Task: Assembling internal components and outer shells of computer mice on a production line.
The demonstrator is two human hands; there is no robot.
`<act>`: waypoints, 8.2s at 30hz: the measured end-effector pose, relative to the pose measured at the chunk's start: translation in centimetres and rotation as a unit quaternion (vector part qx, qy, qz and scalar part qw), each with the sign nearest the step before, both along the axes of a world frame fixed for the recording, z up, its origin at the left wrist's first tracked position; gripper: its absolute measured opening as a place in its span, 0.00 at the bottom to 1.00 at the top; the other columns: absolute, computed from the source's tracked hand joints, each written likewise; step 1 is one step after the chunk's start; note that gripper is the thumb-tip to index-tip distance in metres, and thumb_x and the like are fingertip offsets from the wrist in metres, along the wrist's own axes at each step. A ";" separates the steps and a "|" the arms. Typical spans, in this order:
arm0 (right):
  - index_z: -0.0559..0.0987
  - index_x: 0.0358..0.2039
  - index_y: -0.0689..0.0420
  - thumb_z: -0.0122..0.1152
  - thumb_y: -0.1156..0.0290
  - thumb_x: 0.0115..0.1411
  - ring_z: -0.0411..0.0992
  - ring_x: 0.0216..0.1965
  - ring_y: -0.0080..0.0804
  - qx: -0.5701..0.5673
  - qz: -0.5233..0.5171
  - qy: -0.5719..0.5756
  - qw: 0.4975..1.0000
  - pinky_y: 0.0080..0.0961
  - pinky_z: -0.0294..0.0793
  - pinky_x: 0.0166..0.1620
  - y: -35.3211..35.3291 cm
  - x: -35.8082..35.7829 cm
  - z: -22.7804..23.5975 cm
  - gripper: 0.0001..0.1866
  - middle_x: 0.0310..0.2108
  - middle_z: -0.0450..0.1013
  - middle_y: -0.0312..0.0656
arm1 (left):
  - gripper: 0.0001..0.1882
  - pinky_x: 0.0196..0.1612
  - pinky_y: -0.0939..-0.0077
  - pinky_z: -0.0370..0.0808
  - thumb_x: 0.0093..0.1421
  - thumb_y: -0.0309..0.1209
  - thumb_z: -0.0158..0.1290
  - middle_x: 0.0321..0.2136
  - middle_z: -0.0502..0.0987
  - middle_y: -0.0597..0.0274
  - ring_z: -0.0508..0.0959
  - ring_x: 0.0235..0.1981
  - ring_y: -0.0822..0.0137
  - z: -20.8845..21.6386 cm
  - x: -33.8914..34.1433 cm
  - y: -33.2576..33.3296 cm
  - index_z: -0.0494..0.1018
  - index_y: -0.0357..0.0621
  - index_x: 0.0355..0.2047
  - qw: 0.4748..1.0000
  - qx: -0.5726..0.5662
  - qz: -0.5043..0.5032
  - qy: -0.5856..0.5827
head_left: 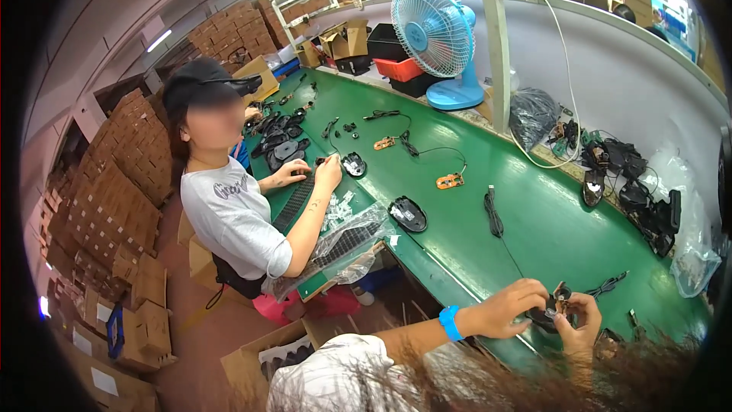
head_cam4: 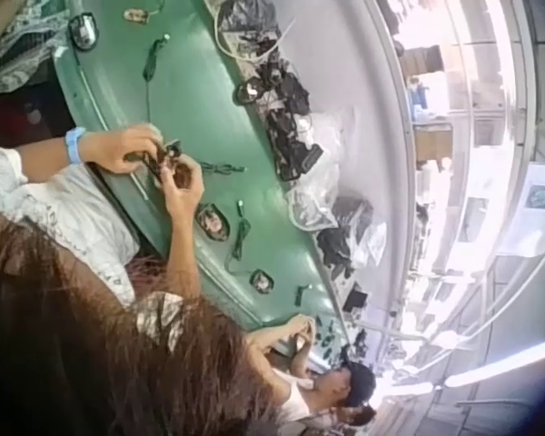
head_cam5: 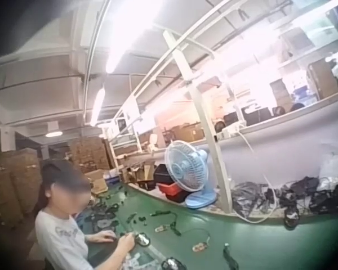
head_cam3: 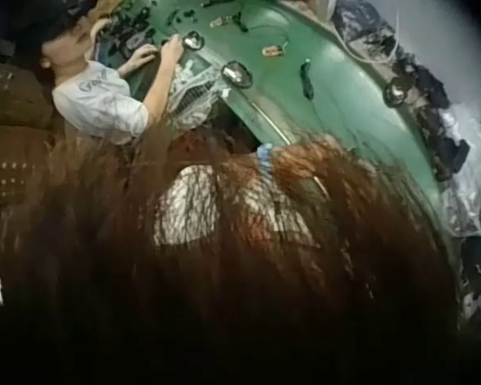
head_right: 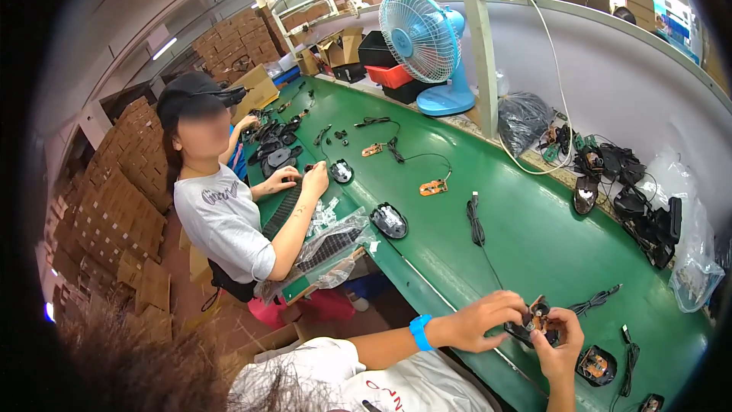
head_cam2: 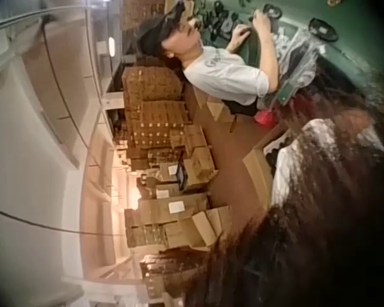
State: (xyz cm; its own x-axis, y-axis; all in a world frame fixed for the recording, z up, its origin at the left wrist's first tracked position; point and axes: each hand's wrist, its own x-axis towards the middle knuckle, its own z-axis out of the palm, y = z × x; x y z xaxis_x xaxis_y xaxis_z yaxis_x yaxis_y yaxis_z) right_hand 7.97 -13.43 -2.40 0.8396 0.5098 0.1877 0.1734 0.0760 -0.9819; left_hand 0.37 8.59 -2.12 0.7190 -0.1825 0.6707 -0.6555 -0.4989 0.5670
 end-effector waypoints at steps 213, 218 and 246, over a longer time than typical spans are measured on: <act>0.84 0.41 0.57 0.64 0.74 0.52 0.75 0.47 0.42 -0.469 -0.143 -0.416 0.766 0.36 0.78 0.45 -3.8 -3.6 3.5 0.14 0.48 0.76 0.47 | 0.21 0.49 0.54 0.73 0.48 0.22 0.63 0.44 0.76 0.52 0.76 0.45 0.50 0.9 2.5 -2.9 0.79 0.40 0.45 0.980 0.182 -0.061 0.057; 0.84 0.42 0.59 0.64 0.76 0.53 0.75 0.47 0.44 -0.454 -0.147 -0.408 0.778 0.36 0.79 0.45 -3.9 -3.6 3.2 0.15 0.48 0.76 0.48 | 0.26 0.55 0.47 0.71 0.49 0.25 0.63 0.50 0.74 0.49 0.74 0.51 0.46 -0.4 1.2 -3.9 0.78 0.42 0.52 0.969 0.231 -0.022 0.085; 0.82 0.41 0.60 0.71 0.83 0.46 0.77 0.47 0.50 -0.366 -0.108 -0.411 0.828 0.38 0.83 0.44 -5.1 -2.3 1.6 0.19 0.52 0.76 0.50 | 0.26 0.61 0.38 0.65 0.51 0.26 0.58 0.56 0.71 0.48 0.69 0.57 0.42 -0.3 0.3 -5.1 0.79 0.45 0.53 0.960 0.238 0.012 0.150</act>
